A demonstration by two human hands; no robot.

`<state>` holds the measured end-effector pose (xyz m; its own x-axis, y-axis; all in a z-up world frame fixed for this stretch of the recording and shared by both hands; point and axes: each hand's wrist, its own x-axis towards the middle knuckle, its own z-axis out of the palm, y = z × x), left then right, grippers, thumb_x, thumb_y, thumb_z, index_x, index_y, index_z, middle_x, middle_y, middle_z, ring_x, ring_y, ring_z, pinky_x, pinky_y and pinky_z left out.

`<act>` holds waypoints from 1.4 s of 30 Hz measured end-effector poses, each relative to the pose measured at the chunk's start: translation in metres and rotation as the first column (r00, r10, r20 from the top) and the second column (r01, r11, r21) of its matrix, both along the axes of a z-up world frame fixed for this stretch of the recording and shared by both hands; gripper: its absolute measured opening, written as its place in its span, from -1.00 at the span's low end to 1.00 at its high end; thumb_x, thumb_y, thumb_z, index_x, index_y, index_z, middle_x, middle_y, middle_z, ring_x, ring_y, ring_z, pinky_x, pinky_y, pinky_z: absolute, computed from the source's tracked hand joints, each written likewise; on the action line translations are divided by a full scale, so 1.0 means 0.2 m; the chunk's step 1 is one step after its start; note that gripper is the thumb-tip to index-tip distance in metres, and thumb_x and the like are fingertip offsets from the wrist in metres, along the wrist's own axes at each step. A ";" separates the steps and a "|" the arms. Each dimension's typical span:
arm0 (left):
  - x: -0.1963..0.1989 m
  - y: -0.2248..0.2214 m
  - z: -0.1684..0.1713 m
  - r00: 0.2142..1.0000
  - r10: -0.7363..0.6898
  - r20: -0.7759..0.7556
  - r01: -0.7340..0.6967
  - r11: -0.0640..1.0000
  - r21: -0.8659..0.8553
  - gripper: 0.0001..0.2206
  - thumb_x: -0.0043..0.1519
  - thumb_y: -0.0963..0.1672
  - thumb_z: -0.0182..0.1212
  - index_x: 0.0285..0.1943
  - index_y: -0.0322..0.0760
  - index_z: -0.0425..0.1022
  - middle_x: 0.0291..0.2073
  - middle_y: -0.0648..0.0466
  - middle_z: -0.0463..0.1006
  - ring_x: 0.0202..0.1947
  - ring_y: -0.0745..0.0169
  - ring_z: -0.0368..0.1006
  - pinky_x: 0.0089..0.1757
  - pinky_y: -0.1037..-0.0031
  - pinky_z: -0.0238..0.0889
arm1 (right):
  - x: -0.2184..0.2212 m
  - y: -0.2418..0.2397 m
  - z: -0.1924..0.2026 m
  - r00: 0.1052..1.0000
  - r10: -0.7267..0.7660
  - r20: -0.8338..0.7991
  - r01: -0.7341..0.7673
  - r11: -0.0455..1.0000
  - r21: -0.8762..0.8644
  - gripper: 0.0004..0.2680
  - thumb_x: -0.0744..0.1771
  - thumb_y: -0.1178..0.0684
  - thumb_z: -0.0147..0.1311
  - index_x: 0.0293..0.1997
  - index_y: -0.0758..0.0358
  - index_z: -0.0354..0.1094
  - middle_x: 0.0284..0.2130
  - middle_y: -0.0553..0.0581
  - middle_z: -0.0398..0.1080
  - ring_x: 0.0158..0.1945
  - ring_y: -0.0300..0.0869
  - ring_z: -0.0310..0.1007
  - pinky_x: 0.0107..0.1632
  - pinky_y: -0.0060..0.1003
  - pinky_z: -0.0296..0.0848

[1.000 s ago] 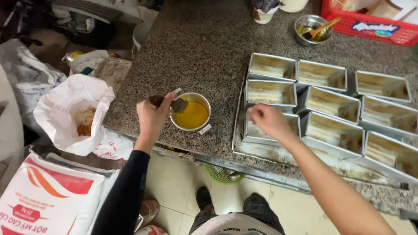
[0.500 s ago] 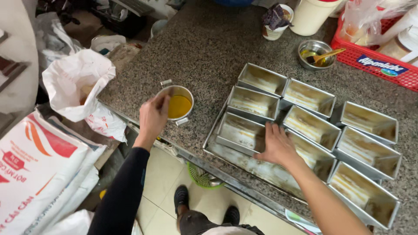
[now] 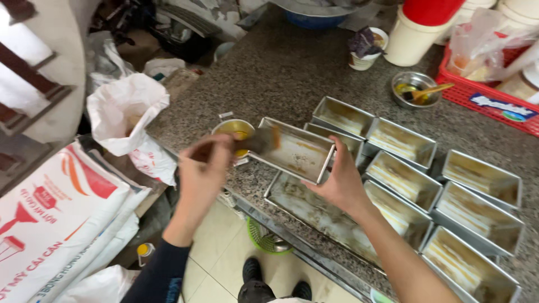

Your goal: The person uses a brush to apply a yellow substance from a small pot onto the interior surfaces of several rectangular baking pans on a counter.

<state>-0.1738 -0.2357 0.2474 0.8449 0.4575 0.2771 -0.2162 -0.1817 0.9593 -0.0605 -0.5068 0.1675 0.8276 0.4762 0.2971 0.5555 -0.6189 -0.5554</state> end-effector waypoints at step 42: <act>0.00 0.02 0.01 0.986 0.067 -0.151 0.049 0.754 0.655 -0.86 0.22 -0.12 0.20 -0.17 -0.16 0.66 -0.34 0.08 0.65 -0.34 0.26 0.50 -0.11 0.40 0.27 | -0.14 0.51 0.02 0.975 0.218 0.048 -0.223 0.950 0.218 -0.04 0.07 -0.07 0.56 0.41 0.26 -0.36 0.33 0.42 0.03 0.38 0.22 0.13 0.42 0.05 0.16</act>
